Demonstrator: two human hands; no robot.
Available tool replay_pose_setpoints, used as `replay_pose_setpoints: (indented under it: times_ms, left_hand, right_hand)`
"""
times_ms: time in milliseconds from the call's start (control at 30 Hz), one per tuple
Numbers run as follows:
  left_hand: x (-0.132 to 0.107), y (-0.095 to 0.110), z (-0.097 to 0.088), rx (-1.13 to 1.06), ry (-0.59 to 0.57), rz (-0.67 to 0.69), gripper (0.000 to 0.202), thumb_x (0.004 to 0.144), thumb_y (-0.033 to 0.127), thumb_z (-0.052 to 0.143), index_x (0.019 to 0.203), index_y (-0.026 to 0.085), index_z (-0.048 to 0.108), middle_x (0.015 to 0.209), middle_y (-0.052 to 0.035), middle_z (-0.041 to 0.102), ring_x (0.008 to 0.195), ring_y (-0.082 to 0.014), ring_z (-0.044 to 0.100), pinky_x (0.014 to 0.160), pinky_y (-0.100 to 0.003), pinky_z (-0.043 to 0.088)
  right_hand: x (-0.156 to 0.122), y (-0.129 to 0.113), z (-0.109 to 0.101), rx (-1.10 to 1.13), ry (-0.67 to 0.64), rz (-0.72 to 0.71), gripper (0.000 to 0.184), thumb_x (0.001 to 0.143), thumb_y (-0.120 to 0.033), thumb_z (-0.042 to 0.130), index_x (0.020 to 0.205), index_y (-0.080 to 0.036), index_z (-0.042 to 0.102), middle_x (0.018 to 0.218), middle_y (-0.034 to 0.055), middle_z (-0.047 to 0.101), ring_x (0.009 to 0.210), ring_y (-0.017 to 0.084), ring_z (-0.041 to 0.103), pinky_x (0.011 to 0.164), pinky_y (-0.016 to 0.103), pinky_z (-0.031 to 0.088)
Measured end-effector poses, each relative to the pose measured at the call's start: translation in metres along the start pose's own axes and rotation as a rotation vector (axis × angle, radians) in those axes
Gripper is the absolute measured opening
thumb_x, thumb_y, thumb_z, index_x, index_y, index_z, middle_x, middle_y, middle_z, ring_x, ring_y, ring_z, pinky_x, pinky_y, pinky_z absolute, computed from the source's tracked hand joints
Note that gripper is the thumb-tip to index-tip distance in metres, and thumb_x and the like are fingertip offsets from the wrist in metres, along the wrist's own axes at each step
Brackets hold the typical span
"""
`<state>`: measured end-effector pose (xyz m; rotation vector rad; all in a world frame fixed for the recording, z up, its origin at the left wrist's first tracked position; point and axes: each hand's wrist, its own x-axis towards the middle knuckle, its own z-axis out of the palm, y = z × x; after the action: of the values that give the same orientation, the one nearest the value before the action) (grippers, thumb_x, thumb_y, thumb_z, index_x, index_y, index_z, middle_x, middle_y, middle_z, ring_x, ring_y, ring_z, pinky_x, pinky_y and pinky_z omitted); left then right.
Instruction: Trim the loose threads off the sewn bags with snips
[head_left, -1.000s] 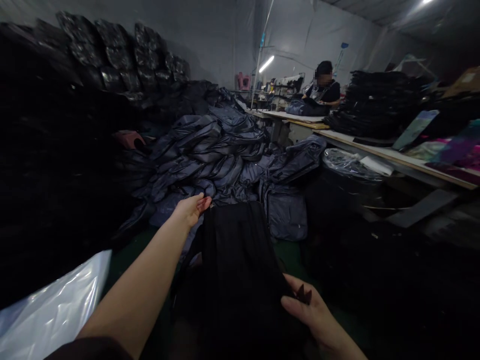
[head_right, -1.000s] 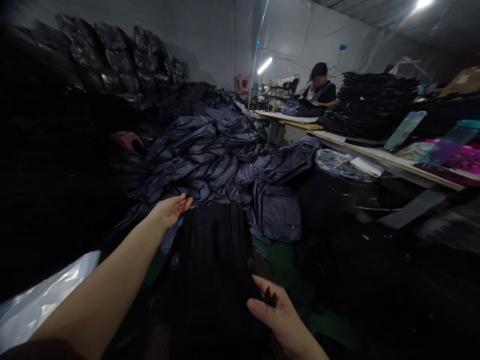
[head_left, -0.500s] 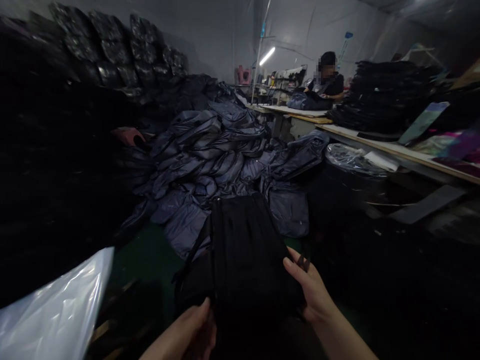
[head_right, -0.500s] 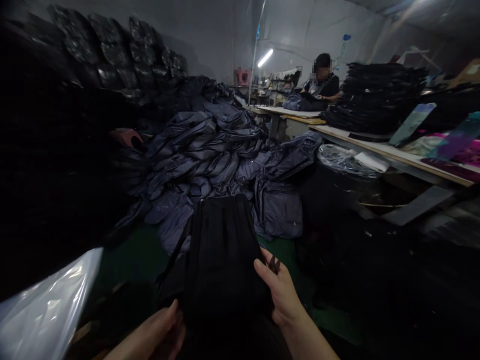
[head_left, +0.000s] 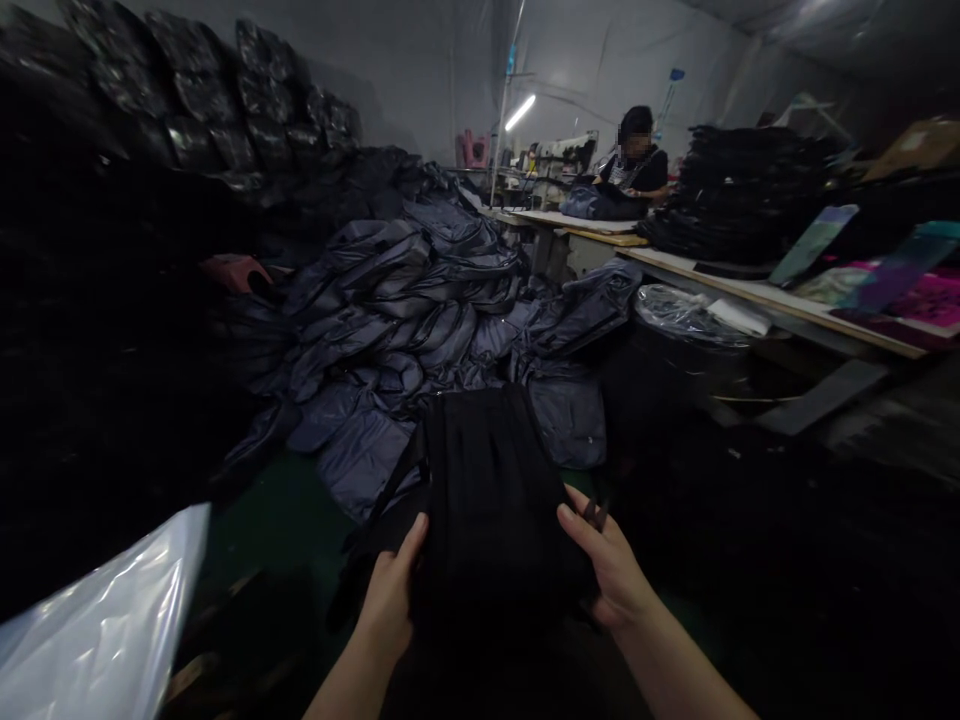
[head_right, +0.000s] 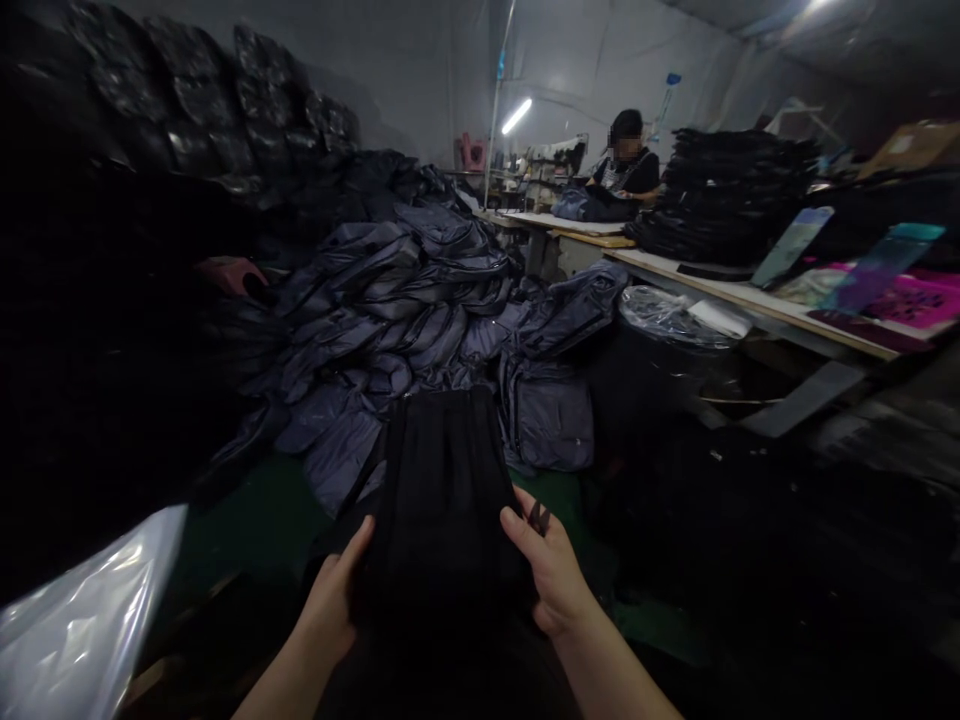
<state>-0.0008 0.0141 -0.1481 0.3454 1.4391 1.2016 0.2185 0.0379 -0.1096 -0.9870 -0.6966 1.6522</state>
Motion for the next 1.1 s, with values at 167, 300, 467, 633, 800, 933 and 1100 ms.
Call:
replay_pose_setpoints:
  times_ms: [167,300,467,633,800,933,1100]
  left_hand:
    - [-0.003,0.006,-0.001,-0.162,0.048,-0.069,0.021,0.062,0.035,0.076,0.067,0.019,0.064,0.060,-0.0023,0.064,0.060,-0.0207,0.063,0.053,-0.030,0.051]
    - [-0.004,0.003,-0.008,-0.255,0.150,-0.057,0.021,0.064,0.026,0.075,0.054,0.019,0.058,0.041,0.0056,0.051,0.040,-0.0110,0.052,0.041,-0.021,0.044]
    - [-0.010,-0.001,-0.013,-0.203,0.121,-0.052,0.011,0.064,0.021,0.073,0.072,0.019,0.066,0.057,0.0023,0.065,0.051,-0.0140,0.061,0.048,-0.023,0.049]
    - [-0.012,-0.003,-0.015,-0.207,0.117,-0.042,0.017,0.062,0.023,0.075,0.058,0.020,0.059,0.050,0.0033,0.060,0.044,-0.0128,0.057,0.042,-0.023,0.047]
    - [-0.002,0.000,-0.018,-0.370,0.173,-0.037,0.030,0.066,0.022,0.073,0.048,0.018,0.048,0.037,0.0083,0.045,0.034,-0.0064,0.046,0.038,-0.017,0.042]
    - [0.008,0.011,-0.014,-0.392,0.158,-0.031,0.020,0.067,0.021,0.070,0.057,0.018,0.054,0.040,0.0080,0.049,0.035,-0.0062,0.047,0.038,-0.017,0.042]
    - [0.024,0.034,-0.009,-0.343,0.113,0.040,0.035,0.066,0.031,0.069,0.049,0.019,0.041,0.035,0.0079,0.041,0.030,-0.0060,0.041,0.033,-0.017,0.038]
  right_hand:
    - [0.000,0.002,-0.005,-0.048,-0.033,-0.035,0.050,0.069,-0.038,0.076,0.114,-0.022,0.061,0.106,0.0069,0.068,0.098,0.025,0.062,0.091,0.040,0.044]
    - [0.003,0.000,-0.005,-0.104,-0.086,-0.029,0.045,0.072,-0.038,0.073,0.113,-0.023,0.060,0.106,0.0040,0.066,0.098,0.021,0.060,0.092,0.035,0.043]
    - [0.029,-0.011,-0.001,-0.255,-0.059,-0.077,0.029,0.071,-0.045,0.071,0.078,-0.019,0.062,0.069,-0.0033,0.061,0.065,0.012,0.055,0.063,0.024,0.044]
    - [0.057,-0.022,0.002,-0.372,-0.107,-0.038,0.037,0.065,-0.041,0.074,0.057,-0.017,0.047,0.051,-0.0063,0.046,0.047,0.008,0.040,0.046,0.021,0.031]
    - [0.081,-0.014,-0.005,-0.263,0.016,-0.055,0.036,0.063,-0.040,0.073,0.057,-0.019,0.045,0.050,-0.0062,0.048,0.047,0.009,0.045,0.050,0.022,0.036]
    - [0.085,-0.011,-0.007,-0.271,0.013,-0.043,0.036,0.066,-0.049,0.069,0.063,-0.019,0.050,0.054,-0.0049,0.051,0.048,0.010,0.046,0.050,0.023,0.036]
    - [0.060,-0.012,-0.010,-0.397,-0.134,-0.122,0.034,0.073,-0.050,0.064,0.070,-0.017,0.059,0.064,-0.0039,0.053,0.061,0.011,0.047,0.057,0.023,0.036]
